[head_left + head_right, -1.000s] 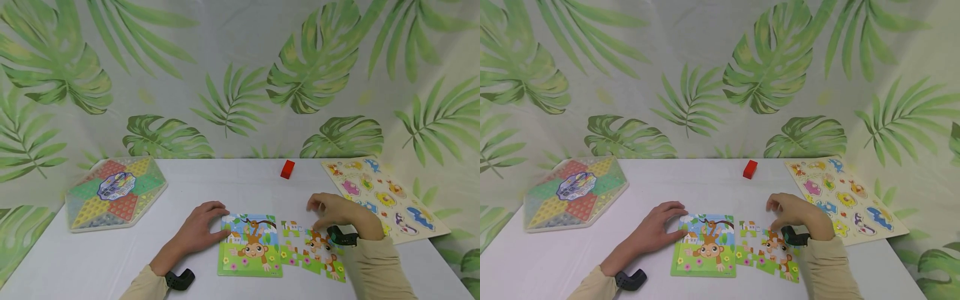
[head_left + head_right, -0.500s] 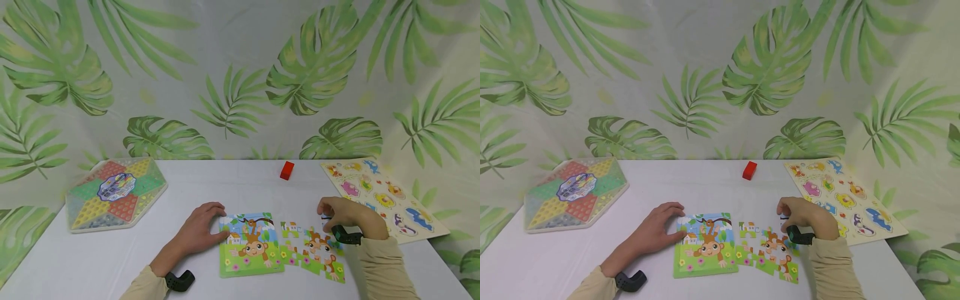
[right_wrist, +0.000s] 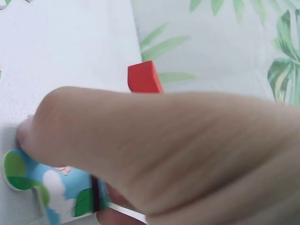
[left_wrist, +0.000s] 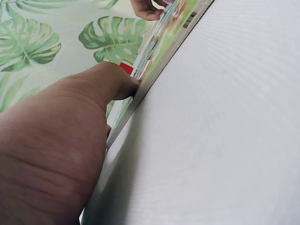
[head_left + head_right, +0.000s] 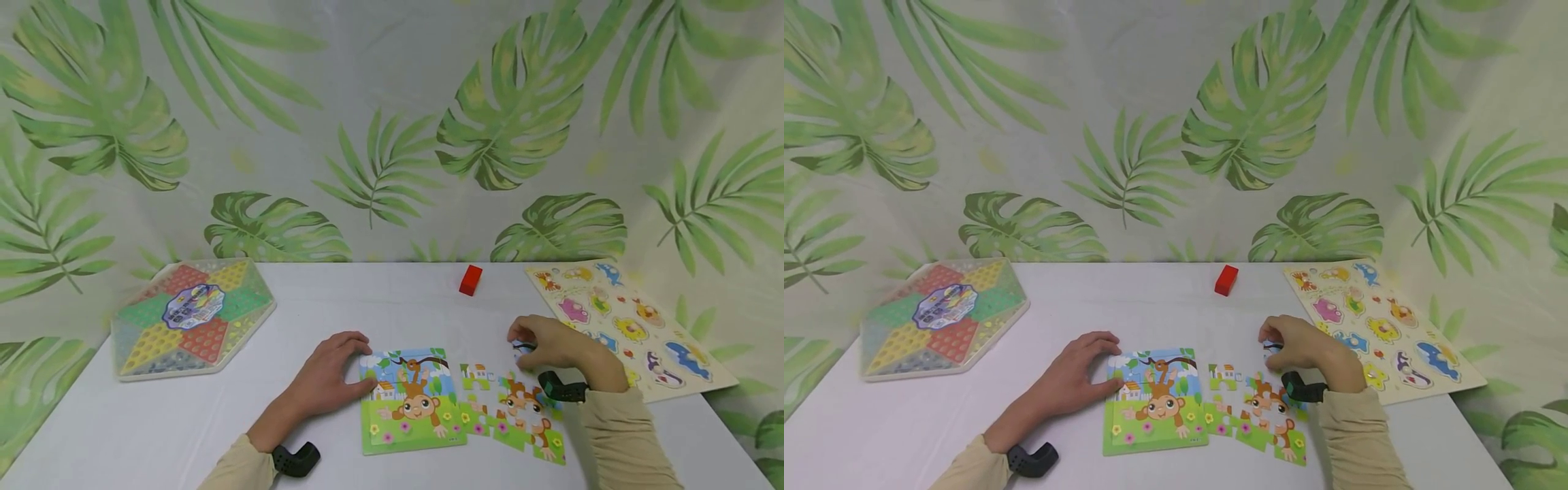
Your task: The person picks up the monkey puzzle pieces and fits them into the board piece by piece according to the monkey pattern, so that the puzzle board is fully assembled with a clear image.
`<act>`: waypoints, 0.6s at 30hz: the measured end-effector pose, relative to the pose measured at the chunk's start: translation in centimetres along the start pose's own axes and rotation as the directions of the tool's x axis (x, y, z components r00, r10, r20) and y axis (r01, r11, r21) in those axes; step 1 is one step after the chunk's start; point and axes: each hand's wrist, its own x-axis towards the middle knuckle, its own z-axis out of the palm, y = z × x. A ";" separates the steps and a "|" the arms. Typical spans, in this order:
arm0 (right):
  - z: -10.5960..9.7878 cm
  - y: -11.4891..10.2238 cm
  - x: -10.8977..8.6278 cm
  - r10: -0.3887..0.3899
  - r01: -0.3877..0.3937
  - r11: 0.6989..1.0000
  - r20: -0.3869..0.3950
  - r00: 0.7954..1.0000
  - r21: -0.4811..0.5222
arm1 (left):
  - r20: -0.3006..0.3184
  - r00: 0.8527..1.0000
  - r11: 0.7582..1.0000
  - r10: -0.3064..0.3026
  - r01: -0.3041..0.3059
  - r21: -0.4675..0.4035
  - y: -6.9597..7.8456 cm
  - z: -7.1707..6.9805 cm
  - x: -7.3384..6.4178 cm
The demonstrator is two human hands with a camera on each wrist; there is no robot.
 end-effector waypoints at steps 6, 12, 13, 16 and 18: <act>0.2 -0.3 0.2 -0.038 0.037 0.999 -0.030 0.999 -0.030 | -0.009 1.000 1.000 0.015 -0.015 0.008 -0.1 0.2 0.0; 0.0 -0.6 0.2 -0.023 0.022 0.999 -0.020 1.000 -0.037 | -0.008 1.000 1.000 0.018 -0.017 0.017 -0.2 0.2 0.0; 0.0 -0.6 0.2 -0.022 0.021 0.999 -0.018 1.000 -0.039 | -0.008 1.000 1.000 0.017 -0.017 0.019 -0.2 0.2 0.0; 0.0 -0.8 0.2 -0.022 0.022 0.999 -0.016 1.000 -0.045 | -0.008 1.000 1.000 0.018 -0.018 0.017 -0.2 0.1 -0.1; 0.1 -0.9 0.1 -0.023 0.022 0.998 -0.018 1.000 -0.054 | -0.009 1.000 1.000 0.021 -0.020 0.020 -0.1 0.1 -0.1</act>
